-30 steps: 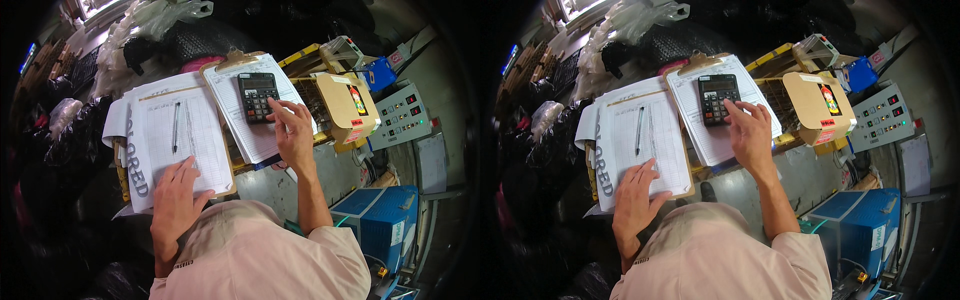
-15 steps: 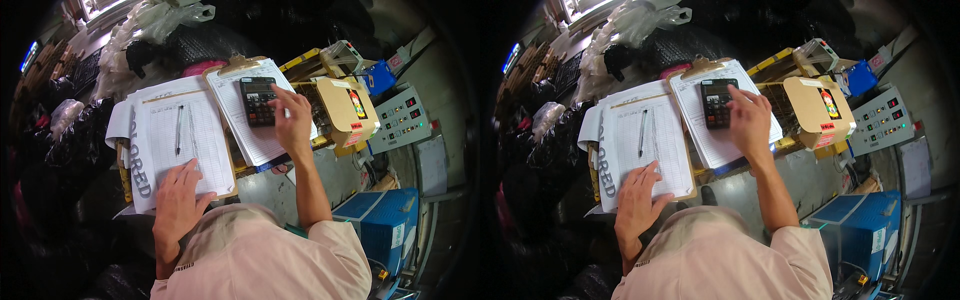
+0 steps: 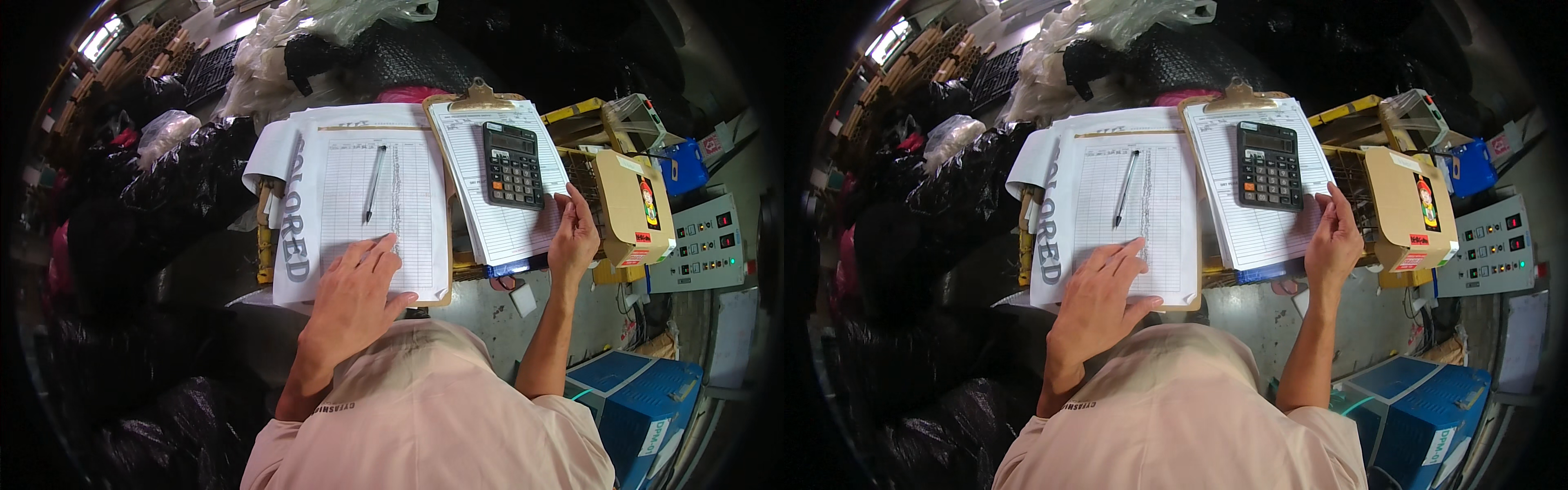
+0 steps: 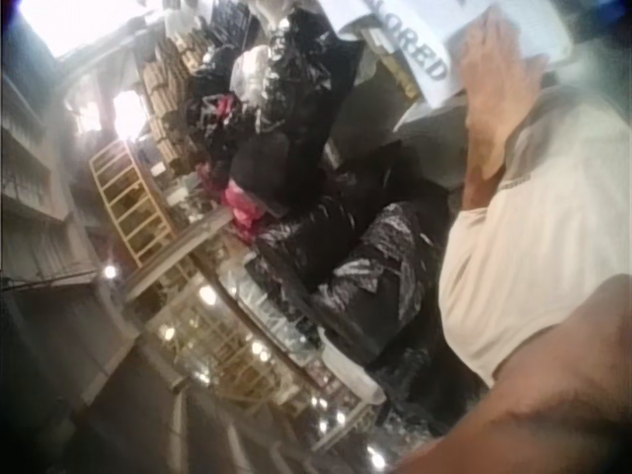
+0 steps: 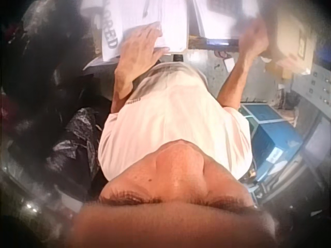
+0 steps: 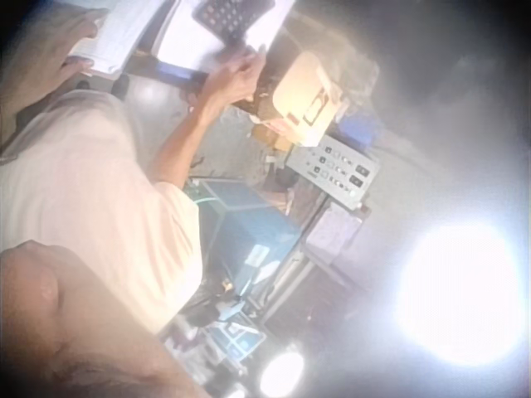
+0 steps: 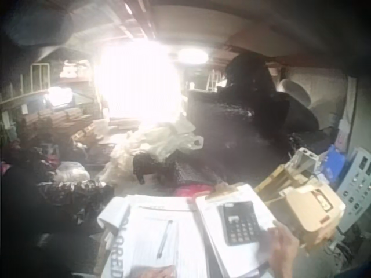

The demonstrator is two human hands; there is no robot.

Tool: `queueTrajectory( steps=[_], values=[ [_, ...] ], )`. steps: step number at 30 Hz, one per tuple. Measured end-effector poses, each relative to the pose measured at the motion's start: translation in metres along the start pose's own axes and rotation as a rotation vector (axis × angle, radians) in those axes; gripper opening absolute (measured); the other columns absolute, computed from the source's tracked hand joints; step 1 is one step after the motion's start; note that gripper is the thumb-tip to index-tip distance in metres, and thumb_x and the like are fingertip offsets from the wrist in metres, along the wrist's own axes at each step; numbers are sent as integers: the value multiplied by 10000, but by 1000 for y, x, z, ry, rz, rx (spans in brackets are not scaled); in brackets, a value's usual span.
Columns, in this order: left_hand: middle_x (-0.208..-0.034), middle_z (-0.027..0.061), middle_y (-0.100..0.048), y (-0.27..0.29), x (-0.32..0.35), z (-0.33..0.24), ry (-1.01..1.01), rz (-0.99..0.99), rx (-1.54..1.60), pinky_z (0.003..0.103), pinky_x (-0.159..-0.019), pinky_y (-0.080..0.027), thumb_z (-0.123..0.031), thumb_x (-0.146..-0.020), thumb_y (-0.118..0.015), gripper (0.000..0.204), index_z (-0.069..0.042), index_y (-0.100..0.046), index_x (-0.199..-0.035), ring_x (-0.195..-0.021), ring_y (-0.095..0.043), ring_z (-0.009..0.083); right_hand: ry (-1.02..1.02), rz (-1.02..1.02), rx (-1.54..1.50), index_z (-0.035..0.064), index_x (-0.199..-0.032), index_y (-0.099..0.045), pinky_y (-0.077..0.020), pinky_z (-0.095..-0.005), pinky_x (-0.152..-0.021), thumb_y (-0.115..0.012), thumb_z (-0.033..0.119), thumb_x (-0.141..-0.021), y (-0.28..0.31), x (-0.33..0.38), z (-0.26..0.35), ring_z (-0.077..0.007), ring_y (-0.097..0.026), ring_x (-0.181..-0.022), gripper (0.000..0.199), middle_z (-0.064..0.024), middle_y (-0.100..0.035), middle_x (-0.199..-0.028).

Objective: The person places a black mesh roll into a blue industrial machine and uses a white foam block to press it into the feed slot. They then move to a nearby table to perform calculations on a calculator and record the results on a clipboard. Finally, they return to the machine to process another roll of black mesh material.

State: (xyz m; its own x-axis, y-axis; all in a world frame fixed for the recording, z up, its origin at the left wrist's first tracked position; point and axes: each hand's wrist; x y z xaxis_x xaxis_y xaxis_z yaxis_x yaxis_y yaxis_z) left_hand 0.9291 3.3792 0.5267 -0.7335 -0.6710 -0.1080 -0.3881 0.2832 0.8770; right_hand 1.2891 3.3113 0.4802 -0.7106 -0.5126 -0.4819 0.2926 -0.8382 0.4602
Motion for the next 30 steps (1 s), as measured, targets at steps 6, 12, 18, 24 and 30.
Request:
queueTrajectory(
  steps=[6,12,18,24,30],
  values=[
    [-1567,188,-605,2,8,-1,-20,18,22,512,-1167,-471,-344,-931,-842,479,-6,-693,-1236,-1446,-547,378,14,-2,37,43,-1374,-757,-602,-315,-913,-599,73,-1132,2,0,4,-170,-791,-1008,291,-136,-840,-1106],
    [-1579,195,-591,1,9,-2,-24,13,10,521,-1174,-457,-359,-932,-839,510,-3,-678,-1260,-1454,-538,396,-59,42,-11,27,-1404,-743,-581,-292,-989,-567,80,-1158,3,1,7,-139,-742,-1082,307,-122,-811,-1155],
    [-1557,194,-600,-4,1,-1,-1,21,14,526,-1152,-469,-295,-903,-856,472,-10,-674,-1231,-1447,-530,396,-79,25,-318,44,-1370,-767,-577,-302,-964,-691,98,-1094,-5,1,-3,-151,-752,-1069,292,-114,-819,-1189],
    [-1531,194,-624,2,-2,-4,-1,27,30,523,-1139,-473,-295,-907,-851,457,-10,-669,-1214,-1418,-546,407,291,111,150,127,-1375,-774,-342,-469,-1218,-654,41,-1031,9,0,42,-253,-634,-1352,375,-13,-838,-1020],
    [-1517,205,-636,1,0,-3,-26,-10,27,526,-1134,-475,-263,-899,-854,438,-16,-652,-1200,-1392,-563,433,359,222,274,147,-1435,-745,-288,-546,-1279,-632,108,-1094,4,-14,56,-259,-589,-1435,361,-2,-847,-1035]
  ],
)
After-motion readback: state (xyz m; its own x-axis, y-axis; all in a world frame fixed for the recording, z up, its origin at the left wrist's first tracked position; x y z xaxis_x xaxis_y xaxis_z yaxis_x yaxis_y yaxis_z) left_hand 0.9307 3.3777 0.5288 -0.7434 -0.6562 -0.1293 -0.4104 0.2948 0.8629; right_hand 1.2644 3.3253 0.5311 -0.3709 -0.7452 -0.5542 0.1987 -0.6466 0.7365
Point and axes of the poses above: each hand's wrist, its own x-axis away from the middle knuckle, its own y-axis out of the back of the hand, z = x × y
